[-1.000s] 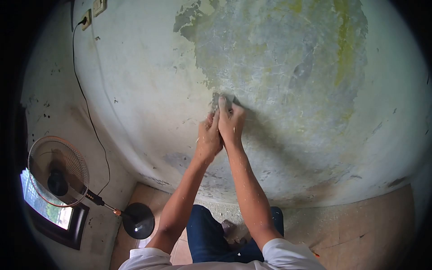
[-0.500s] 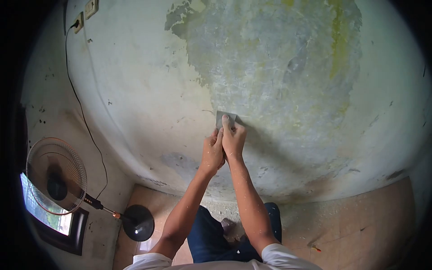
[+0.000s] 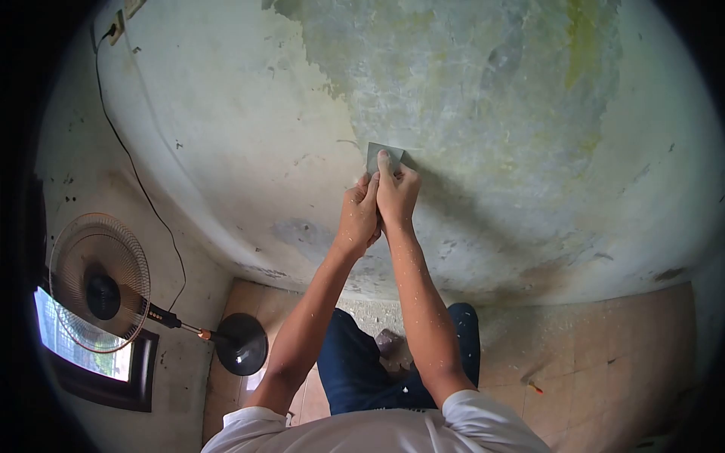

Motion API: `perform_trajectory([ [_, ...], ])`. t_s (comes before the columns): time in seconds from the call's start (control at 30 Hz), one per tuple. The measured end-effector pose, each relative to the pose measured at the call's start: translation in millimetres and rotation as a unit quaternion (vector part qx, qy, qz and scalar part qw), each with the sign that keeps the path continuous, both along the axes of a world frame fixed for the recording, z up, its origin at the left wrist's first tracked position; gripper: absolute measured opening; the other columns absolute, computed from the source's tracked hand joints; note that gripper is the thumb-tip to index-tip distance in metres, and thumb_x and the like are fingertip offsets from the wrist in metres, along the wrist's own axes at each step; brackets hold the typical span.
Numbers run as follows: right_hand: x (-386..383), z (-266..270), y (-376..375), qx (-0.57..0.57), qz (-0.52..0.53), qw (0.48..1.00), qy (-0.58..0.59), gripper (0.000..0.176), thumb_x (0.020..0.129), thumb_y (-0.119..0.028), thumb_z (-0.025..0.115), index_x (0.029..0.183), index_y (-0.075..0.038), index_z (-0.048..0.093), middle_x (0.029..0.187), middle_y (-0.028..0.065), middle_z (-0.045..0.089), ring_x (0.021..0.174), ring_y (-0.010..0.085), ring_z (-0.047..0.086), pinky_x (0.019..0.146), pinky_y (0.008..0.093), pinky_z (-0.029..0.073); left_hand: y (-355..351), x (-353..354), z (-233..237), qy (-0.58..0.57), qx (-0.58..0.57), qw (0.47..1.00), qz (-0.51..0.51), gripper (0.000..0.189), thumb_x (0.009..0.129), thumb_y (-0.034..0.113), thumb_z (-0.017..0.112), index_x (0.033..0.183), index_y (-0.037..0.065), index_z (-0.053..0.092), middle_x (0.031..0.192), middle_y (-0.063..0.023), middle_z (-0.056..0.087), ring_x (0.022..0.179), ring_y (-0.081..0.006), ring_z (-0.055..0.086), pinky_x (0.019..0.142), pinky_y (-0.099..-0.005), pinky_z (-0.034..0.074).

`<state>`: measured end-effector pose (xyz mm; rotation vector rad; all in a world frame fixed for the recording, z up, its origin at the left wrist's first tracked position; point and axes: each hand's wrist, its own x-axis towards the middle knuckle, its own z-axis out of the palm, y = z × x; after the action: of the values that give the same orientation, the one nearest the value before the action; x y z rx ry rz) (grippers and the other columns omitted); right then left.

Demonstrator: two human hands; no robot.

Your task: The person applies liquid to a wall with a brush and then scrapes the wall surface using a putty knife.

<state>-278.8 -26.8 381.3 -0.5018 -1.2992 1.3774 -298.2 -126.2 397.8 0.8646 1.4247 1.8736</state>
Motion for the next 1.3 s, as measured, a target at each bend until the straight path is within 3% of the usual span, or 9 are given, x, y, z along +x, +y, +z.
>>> perform_trajectory([
  [0.23, 5.6, 39.3, -4.2, 0.074, -0.019, 0.997, -0.008, 0.052, 0.106, -0.035, 0.065, 0.072, 0.004, 0.061, 0.06, 0.0015, 0.053, 0.061, 0.0096, 0.047, 0.055, 0.0338, 0.039, 10.0, -13.1, 11.0, 0.051, 0.01, 0.998, 0.027, 0.04, 0.114, 0.038, 0.05, 0.117, 0.0, 0.06, 0.056, 0.0035, 0.048, 0.035, -0.0057, 0.036, 0.031, -0.0254, 0.026],
  [0.3, 12.0, 8.6, 3.2, 0.074, -0.022, 0.996, -0.042, 0.052, 0.107, -0.036, 0.065, 0.073, 0.004, 0.06, 0.061, 0.0014, 0.054, 0.062, 0.0098, 0.047, 0.056, 0.0346, 0.04, 3.8, 8.1, 1.0, -0.029, 0.047, 0.998, 0.028, 0.039, 0.114, 0.036, 0.052, 0.103, 0.0, 0.063, 0.06, -0.0002, 0.053, 0.048, -0.0066, 0.047, 0.043, -0.0277, 0.039],
  [0.47, 66.1, -118.9, -4.1, -0.046, -0.002, 0.989, -0.142, 0.05, 0.106, -0.038, 0.066, 0.08, 0.005, 0.069, 0.071, 0.005, 0.068, 0.067, 0.0109, 0.061, 0.06, 0.0323, 0.048, 0.5, 49.9, -128.5, -0.14, -0.008, 0.99, -0.011, 0.038, 0.115, 0.038, 0.046, 0.119, 0.002, 0.06, 0.056, -0.0015, 0.053, 0.037, -0.0111, 0.046, 0.036, -0.0283, 0.035],
  [0.63, 94.2, -189.6, -19.3, -0.106, 0.137, 0.957, -0.233, 0.045, 0.108, -0.034, 0.062, 0.097, 0.008, 0.075, 0.08, 0.011, 0.074, 0.068, 0.0153, 0.067, 0.062, 0.0307, 0.054, -3.7, 85.6, -223.2, -0.243, -0.021, 0.969, 0.048, 0.049, 0.116, 0.037, 0.043, 0.086, 0.004, 0.063, 0.054, -0.0002, 0.048, 0.035, -0.013, 0.044, 0.033, -0.0291, 0.034],
  [0.77, 85.8, -173.4, -15.0, -0.058, 0.153, 0.948, -0.273, 0.044, 0.11, -0.032, 0.059, 0.101, 0.009, 0.075, 0.081, 0.0115, 0.075, 0.069, 0.0149, 0.067, 0.065, 0.0312, 0.054, 18.0, 83.3, -238.4, -0.277, 0.002, 0.958, 0.073, 0.052, 0.116, 0.037, 0.043, 0.08, 0.004, 0.063, 0.056, -0.0002, 0.051, 0.036, -0.012, 0.044, 0.034, -0.0288, 0.034],
  [0.83, 79.2, -164.4, -8.4, -0.029, 0.136, 0.949, -0.284, 0.045, 0.111, -0.031, 0.057, 0.101, 0.009, 0.075, 0.081, 0.0122, 0.075, 0.07, 0.0153, 0.069, 0.065, 0.0315, 0.055, 38.4, 80.4, -253.0, -0.179, 0.068, 0.973, 0.13, 0.046, 0.116, 0.033, 0.045, 0.086, 0.005, 0.066, 0.068, 0.0032, 0.055, 0.049, -0.0071, 0.046, 0.045, -0.0248, 0.038],
  [0.93, 71.1, -152.5, -3.9, -0.001, 0.113, 0.947, -0.301, 0.047, 0.112, -0.03, 0.055, 0.098, 0.01, 0.075, 0.079, 0.0143, 0.077, 0.067, 0.016, 0.07, 0.062, 0.0318, 0.055, 39.5, 74.1, -236.4, -0.287, 0.05, 0.953, 0.077, 0.047, 0.116, 0.031, 0.046, 0.082, 0.005, 0.066, 0.072, 0.0024, 0.058, 0.055, -0.0054, 0.046, 0.049, -0.0242, 0.037],
  [1.17, 41.6, -103.7, -0.5, 0.083, 0.1, 0.938, -0.321, 0.048, 0.11, -0.029, 0.058, 0.088, 0.009, 0.075, 0.074, 0.0133, 0.077, 0.062, 0.0133, 0.068, 0.061, 0.0318, 0.054, 41.5, 51.0, -193.7, -0.273, 0.063, 0.955, 0.098, 0.05, 0.116, 0.032, 0.047, 0.077, 0.007, 0.064, 0.07, 0.0025, 0.058, 0.055, -0.0056, 0.047, 0.051, -0.0241, 0.04],
  [1.3, 55.3, -133.7, -3.5, 0.063, 0.044, 0.946, -0.315, 0.045, 0.109, -0.026, 0.06, 0.083, 0.009, 0.073, 0.068, 0.0102, 0.073, 0.061, 0.0111, 0.065, 0.057, 0.031, 0.051, 46.0, 49.5, -215.8, -0.145, 0.074, 0.976, 0.142, 0.05, 0.115, 0.033, 0.049, 0.076, 0.007, 0.065, 0.065, 0.0031, 0.058, 0.053, -0.0052, 0.047, 0.05, -0.0237, 0.041],
])
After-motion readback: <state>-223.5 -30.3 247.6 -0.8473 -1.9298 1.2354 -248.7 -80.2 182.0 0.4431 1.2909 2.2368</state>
